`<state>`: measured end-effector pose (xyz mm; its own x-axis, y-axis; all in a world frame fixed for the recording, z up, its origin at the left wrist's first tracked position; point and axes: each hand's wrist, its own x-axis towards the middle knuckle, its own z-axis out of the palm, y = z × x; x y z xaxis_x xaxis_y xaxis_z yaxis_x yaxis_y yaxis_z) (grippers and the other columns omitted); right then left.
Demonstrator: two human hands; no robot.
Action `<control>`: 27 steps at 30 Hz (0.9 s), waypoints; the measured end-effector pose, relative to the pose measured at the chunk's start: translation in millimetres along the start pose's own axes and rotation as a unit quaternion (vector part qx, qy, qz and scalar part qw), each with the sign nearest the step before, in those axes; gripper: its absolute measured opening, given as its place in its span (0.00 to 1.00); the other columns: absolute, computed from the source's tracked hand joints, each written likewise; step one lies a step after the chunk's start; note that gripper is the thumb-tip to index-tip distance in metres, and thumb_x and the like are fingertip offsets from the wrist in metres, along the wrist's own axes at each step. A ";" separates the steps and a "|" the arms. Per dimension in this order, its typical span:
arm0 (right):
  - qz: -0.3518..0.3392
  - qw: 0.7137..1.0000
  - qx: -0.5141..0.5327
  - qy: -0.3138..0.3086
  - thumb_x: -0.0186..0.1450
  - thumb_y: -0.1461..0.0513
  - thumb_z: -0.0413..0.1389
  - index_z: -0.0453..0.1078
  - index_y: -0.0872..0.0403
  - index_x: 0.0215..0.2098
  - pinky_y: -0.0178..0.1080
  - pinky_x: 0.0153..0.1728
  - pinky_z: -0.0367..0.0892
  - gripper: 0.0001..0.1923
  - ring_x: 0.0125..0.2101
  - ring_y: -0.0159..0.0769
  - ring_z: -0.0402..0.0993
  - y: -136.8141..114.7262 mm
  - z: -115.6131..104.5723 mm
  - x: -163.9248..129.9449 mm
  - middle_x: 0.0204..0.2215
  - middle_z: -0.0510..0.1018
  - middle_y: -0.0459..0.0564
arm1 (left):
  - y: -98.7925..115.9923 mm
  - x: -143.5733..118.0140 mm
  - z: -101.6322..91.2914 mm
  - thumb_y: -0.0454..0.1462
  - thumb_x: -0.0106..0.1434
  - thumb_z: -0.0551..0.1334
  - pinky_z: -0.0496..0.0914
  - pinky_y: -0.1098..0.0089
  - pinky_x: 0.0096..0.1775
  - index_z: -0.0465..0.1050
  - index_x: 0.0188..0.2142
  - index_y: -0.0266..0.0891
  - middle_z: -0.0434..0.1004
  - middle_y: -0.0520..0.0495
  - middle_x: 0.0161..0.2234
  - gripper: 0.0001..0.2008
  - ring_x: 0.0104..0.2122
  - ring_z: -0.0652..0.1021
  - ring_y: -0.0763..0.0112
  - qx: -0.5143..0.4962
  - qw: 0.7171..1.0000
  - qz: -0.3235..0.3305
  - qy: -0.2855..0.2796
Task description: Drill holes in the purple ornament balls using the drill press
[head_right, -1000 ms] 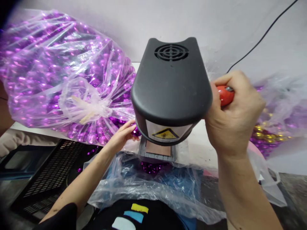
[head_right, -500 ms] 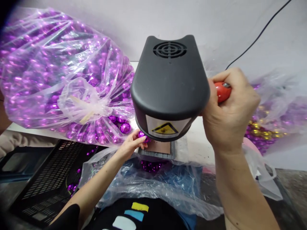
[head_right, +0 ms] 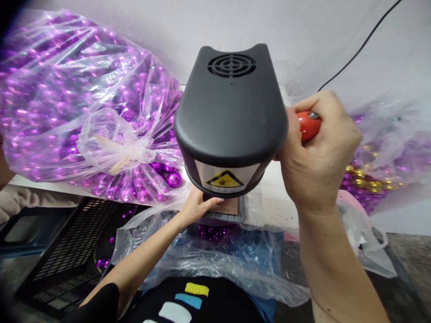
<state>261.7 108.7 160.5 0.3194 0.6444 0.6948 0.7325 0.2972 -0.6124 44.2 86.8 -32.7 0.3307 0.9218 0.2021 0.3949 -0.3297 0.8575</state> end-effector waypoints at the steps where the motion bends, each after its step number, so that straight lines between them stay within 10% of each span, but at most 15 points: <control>1: 0.001 1.000 0.000 -0.002 0.67 0.57 0.56 0.67 0.61 0.31 0.29 0.31 0.51 0.13 0.28 0.14 0.58 -0.7 -0.7 0.1 0.25 0.67 0.40 | 1.2 0.1 1.3 0.46 0.63 0.70 0.64 0.50 0.61 0.74 0.54 0.42 0.79 0.41 0.52 0.23 0.55 0.74 0.52 0.015 1.000 0.018 0.000; 27: -0.052 0.998 -0.039 0.007 0.67 0.57 0.59 0.72 0.57 0.37 0.30 0.35 0.58 0.10 0.32 0.18 0.65 2.5 -16.1 -21.1 0.30 0.73 0.42 | 0.8 2.9 9.3 0.43 0.57 0.74 0.56 0.43 0.69 0.72 0.56 0.42 0.79 0.43 0.53 0.28 0.58 0.75 0.52 -0.011 0.999 0.026 -0.025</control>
<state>266.5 84.5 150.3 0.2470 0.6025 0.7590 0.8071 0.3056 -0.5052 53.4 87.3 -35.9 0.3924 0.8922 0.2236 0.3572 -0.3718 0.8568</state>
